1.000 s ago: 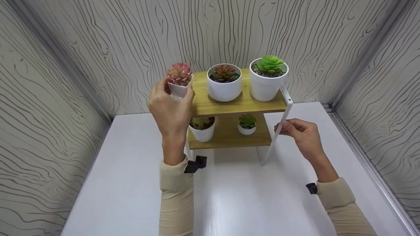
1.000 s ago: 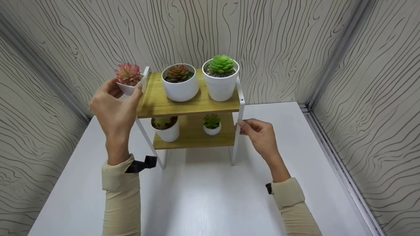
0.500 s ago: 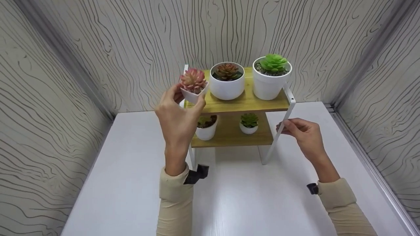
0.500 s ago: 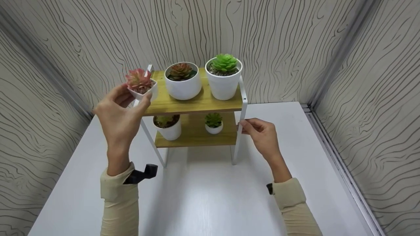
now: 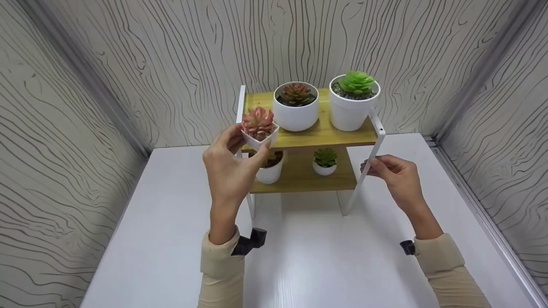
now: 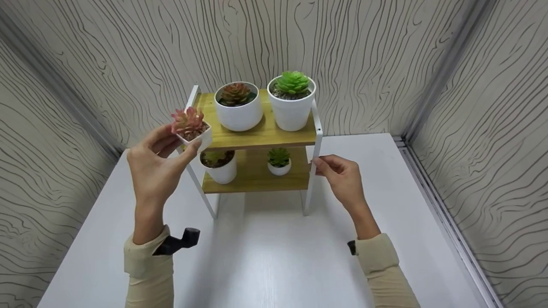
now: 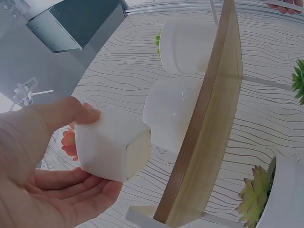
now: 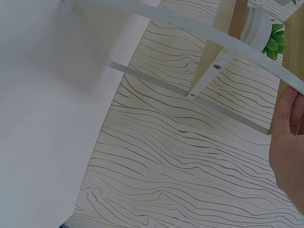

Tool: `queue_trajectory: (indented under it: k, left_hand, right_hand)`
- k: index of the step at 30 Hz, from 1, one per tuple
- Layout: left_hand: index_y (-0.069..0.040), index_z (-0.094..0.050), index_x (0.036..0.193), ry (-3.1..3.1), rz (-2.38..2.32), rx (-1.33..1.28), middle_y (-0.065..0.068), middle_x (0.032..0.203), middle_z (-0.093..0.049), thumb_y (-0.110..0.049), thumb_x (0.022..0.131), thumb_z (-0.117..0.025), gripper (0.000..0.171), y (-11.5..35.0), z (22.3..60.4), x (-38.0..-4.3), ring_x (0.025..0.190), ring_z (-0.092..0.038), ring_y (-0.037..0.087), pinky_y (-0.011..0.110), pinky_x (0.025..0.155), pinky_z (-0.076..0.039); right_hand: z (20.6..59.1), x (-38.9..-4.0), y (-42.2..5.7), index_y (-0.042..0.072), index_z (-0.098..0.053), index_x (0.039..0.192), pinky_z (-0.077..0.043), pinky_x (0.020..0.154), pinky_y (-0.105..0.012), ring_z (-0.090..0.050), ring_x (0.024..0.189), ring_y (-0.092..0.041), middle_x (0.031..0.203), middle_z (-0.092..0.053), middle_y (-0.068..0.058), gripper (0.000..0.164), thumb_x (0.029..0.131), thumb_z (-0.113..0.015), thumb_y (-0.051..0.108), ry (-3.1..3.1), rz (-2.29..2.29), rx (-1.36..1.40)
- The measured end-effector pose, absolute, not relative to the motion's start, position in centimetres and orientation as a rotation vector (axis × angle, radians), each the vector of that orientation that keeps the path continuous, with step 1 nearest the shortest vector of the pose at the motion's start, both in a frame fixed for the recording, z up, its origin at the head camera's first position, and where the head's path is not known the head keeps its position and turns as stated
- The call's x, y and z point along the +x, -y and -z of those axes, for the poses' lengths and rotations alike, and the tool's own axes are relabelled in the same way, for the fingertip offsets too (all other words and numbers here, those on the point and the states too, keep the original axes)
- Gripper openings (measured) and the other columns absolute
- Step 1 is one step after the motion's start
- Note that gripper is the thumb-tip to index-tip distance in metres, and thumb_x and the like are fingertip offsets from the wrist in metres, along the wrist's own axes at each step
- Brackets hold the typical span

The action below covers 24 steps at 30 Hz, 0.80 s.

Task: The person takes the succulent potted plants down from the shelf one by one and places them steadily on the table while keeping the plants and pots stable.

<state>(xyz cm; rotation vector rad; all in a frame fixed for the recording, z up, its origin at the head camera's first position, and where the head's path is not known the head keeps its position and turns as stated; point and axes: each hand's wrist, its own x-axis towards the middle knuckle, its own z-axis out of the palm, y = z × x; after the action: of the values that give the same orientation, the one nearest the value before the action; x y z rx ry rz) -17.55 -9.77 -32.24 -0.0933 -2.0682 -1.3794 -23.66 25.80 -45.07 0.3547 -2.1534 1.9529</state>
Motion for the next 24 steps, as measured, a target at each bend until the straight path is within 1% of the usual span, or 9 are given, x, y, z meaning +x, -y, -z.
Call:
queue_trajectory:
  k: [3,7,11,13,18,22,24]
  left_hand:
    - [0.005,-0.070,0.126,2.068,1.429,-0.097,0.018,0.119,-0.076,-0.014,0.081,-0.090,0.053,9.8,32.5,-17.3,0.109,-0.076,0.026,0.032,0.098,-0.063]
    - [0.004,-0.069,0.127,2.059,1.501,-0.097,0.017,0.120,-0.075,-0.012,0.080,-0.091,0.054,9.8,32.9,-16.9,0.110,-0.076,0.025,0.032,0.099,-0.063]
    - [0.004,-0.069,0.127,2.062,1.560,-0.111,0.017,0.121,-0.074,-0.010,0.079,-0.091,0.055,9.6,33.5,-16.7,0.112,-0.075,0.025,0.030,0.100,-0.062]
    - [0.004,-0.069,0.128,2.069,1.580,-0.124,0.017,0.122,-0.074,-0.010,0.079,-0.091,0.056,9.5,33.8,-16.5,0.113,-0.075,0.024,0.028,0.100,-0.061]
    - [0.005,-0.068,0.128,2.049,1.624,-0.168,0.017,0.122,-0.073,-0.008,0.078,-0.091,0.056,9.7,34.6,-16.2,0.114,-0.074,0.024,0.026,0.101,-0.060]
    - [0.007,-0.068,0.127,2.011,1.682,-0.197,0.020,0.121,-0.072,-0.003,0.078,-0.090,0.055,10.0,35.4,-15.8,0.115,-0.074,0.029,0.028,0.101,-0.061]
    - [0.007,-0.067,0.128,2.022,1.691,-0.191,0.020,0.123,-0.072,-0.003,0.078,-0.090,0.055,10.1,35.8,-15.5,0.116,-0.074,0.029,0.028,0.101,-0.061]
  right_hand:
    - [45.1,-23.6,-25.8,-0.016,-0.070,0.112,-0.064,0.090,-0.027,-0.080,0.093,-0.022,0.097,-0.082,-0.005,0.029,0.103,-0.068,0.011,2.164,-1.936,0.328]
    - [45.2,-23.6,-25.8,-0.016,-0.071,0.112,-0.064,0.091,-0.028,-0.079,0.095,-0.024,0.099,-0.081,-0.013,0.027,0.103,-0.067,0.010,2.162,-1.941,0.339]
    - [45.1,-23.6,-25.8,-0.012,-0.073,0.111,-0.064,0.091,-0.028,-0.079,0.095,-0.024,0.098,-0.082,-0.008,0.024,0.103,-0.067,0.009,2.164,-1.933,0.349]
    - [45.0,-23.6,-25.8,-0.013,-0.073,0.111,-0.064,0.091,-0.027,-0.079,0.094,-0.023,0.097,-0.082,-0.006,0.024,0.102,-0.068,0.009,2.160,-1.932,0.349]
    - [44.9,-23.6,-25.8,-0.016,-0.071,0.112,-0.064,0.091,-0.028,-0.080,0.093,-0.024,0.097,-0.082,-0.007,0.025,0.102,-0.068,0.007,2.145,-1.945,0.354]
    - [45.0,-23.6,-25.8,-0.013,-0.073,0.111,-0.064,0.091,-0.028,-0.080,0.094,-0.027,0.097,-0.082,-0.007,0.022,0.102,-0.067,0.006,2.123,-1.961,0.352]
    - [45.1,-23.6,-25.7,-0.013,-0.073,0.111,-0.064,0.091,-0.028,-0.080,0.095,-0.027,0.097,-0.082,-0.007,0.022,0.102,-0.067,0.006,2.119,-1.960,0.349]
